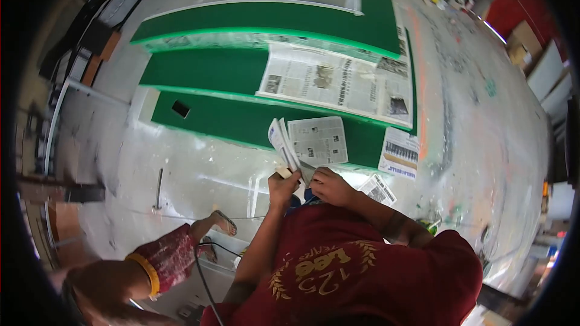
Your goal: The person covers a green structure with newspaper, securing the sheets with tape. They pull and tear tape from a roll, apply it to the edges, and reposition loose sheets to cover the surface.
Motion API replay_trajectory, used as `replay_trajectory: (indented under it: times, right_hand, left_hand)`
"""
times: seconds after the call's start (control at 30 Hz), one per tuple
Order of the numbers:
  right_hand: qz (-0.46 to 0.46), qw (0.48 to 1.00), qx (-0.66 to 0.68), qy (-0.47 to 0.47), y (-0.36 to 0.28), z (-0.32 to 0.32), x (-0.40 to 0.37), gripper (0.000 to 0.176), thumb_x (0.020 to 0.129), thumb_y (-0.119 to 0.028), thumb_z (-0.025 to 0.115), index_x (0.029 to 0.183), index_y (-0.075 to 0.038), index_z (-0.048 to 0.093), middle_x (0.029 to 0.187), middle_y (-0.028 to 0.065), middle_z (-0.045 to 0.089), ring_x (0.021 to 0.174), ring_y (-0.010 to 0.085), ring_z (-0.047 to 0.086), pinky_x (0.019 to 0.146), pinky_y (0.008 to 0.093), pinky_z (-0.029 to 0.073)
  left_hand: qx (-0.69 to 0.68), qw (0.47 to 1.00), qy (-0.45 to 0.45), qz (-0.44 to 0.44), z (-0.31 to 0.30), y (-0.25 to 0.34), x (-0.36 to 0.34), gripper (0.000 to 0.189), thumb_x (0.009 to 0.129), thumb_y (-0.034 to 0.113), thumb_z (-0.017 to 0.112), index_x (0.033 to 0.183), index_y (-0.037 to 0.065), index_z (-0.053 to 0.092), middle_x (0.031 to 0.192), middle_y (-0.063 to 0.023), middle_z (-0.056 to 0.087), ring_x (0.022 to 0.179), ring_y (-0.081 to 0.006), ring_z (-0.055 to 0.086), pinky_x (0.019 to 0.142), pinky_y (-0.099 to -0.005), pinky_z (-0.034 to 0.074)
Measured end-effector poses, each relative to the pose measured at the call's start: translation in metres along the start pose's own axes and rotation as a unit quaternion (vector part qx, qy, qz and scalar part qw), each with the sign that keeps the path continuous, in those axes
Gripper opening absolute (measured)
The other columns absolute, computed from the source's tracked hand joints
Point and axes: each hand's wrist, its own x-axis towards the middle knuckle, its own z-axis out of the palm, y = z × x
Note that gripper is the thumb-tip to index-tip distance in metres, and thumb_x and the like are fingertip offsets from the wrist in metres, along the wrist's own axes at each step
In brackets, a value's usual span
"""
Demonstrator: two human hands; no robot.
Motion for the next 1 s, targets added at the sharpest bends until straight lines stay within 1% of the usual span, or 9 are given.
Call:
replay_trajectory:
  times: [0.27,0.33,0.47,0.6,0.67,0.7,0.8,0.87,1.0]
  right_hand:
    - [-0.103,0.993,-0.031,-0.053,-0.003,-0.008,0.034,0.012,0.078,-0.012,0.068,0.088,-0.007,0.064,0.096,0.0102,0.056,0.100,0.0302,0.060,0.094,0.0422,0.049]
    - [-0.104,0.991,-0.017,-0.078,-0.005,-0.009,0.039,0.009,0.080,-0.010,0.069,0.087,-0.007,0.065,0.095,0.0095,0.056,0.099,0.0296,0.061,0.093,0.0424,0.049]
    - [-0.075,0.988,0.106,-0.082,-0.014,-0.008,0.050,0.008,0.085,-0.010,0.070,0.092,-0.006,0.068,0.096,0.0104,0.062,0.098,0.0312,0.063,0.091,0.0415,0.050]
    - [0.189,0.932,0.301,-0.075,-0.003,-0.004,0.058,0.026,0.094,-0.026,0.072,0.104,-0.002,0.071,0.095,0.0143,0.071,0.093,0.0287,0.071,0.086,0.0404,0.056]
    - [0.515,0.760,0.396,-0.030,0.006,0.000,0.072,0.042,0.097,-0.038,0.070,0.106,0.004,0.068,0.093,0.0149,0.071,0.087,0.0258,0.073,0.078,0.0399,0.060]
    - [0.552,0.737,0.390,-0.017,0.001,-0.003,0.083,0.055,0.099,-0.048,0.067,0.109,0.006,0.068,0.093,0.0157,0.072,0.081,0.0245,0.074,0.071,0.0358,0.062]
    - [0.453,0.842,0.291,-0.033,0.002,0.007,0.089,0.052,0.098,-0.046,0.070,0.110,0.004,0.070,0.092,0.0132,0.073,0.076,0.0205,0.073,0.068,0.0319,0.061]
    - [0.431,0.848,0.294,-0.091,-0.002,0.012,0.091,0.036,0.103,-0.034,0.069,0.113,0.000,0.071,0.102,0.0099,0.073,0.083,0.0177,0.071,0.074,0.0340,0.060]
    - [0.413,0.846,0.336,-0.036,0.002,0.027,0.090,0.035,0.104,-0.031,0.068,0.098,0.003,0.073,0.079,0.0039,0.070,0.069,0.0113,0.064,0.063,0.0287,0.054]
  left_hand:
    - [0.131,0.978,0.132,0.092,-0.011,-0.022,0.011,0.035,0.074,0.023,0.084,0.087,-0.008,0.073,0.082,-0.0158,0.076,0.076,-0.0203,0.073,0.070,-0.0370,0.056]
    - [0.100,0.982,0.156,-0.025,-0.016,-0.014,0.011,0.030,0.076,0.019,0.080,0.087,-0.008,0.073,0.082,-0.0145,0.076,0.074,-0.0214,0.072,0.068,-0.0372,0.056]
    - [0.038,0.987,0.149,-0.047,-0.030,-0.013,-0.003,0.028,0.076,0.017,0.078,0.088,-0.008,0.073,0.081,-0.0137,0.075,0.071,-0.0201,0.070,0.066,-0.0372,0.055]
    - [-0.027,0.996,0.081,0.004,-0.030,-0.015,-0.014,0.027,0.076,0.016,0.079,0.090,-0.007,0.074,0.082,-0.0127,0.075,0.071,-0.0177,0.070,0.065,-0.0367,0.055]
    - [0.092,0.991,0.014,0.101,-0.025,0.005,-0.037,0.025,0.079,0.013,0.080,0.094,-0.006,0.074,0.082,-0.0097,0.074,0.069,-0.0149,0.067,0.066,-0.0327,0.054]
    - [0.130,0.988,-0.003,0.083,-0.025,0.026,-0.055,0.030,0.078,0.017,0.082,0.098,-0.003,0.075,0.084,-0.0110,0.075,0.073,-0.0155,0.069,0.071,-0.0329,0.056]
    - [0.194,0.970,0.011,0.145,-0.027,0.020,-0.059,0.036,0.074,0.020,0.082,0.100,-0.003,0.074,0.086,-0.0174,0.077,0.078,-0.0240,0.075,0.076,-0.0379,0.059]
    - [0.195,0.970,0.034,0.143,-0.033,0.011,-0.060,0.036,0.075,0.020,0.081,0.100,-0.004,0.074,0.087,-0.0201,0.076,0.079,-0.0270,0.075,0.076,-0.0385,0.059]
    - [0.068,0.988,0.064,0.124,-0.046,-0.004,-0.053,0.029,0.080,0.017,0.079,0.098,-0.006,0.073,0.083,-0.0152,0.076,0.073,-0.0205,0.072,0.070,-0.0367,0.057]
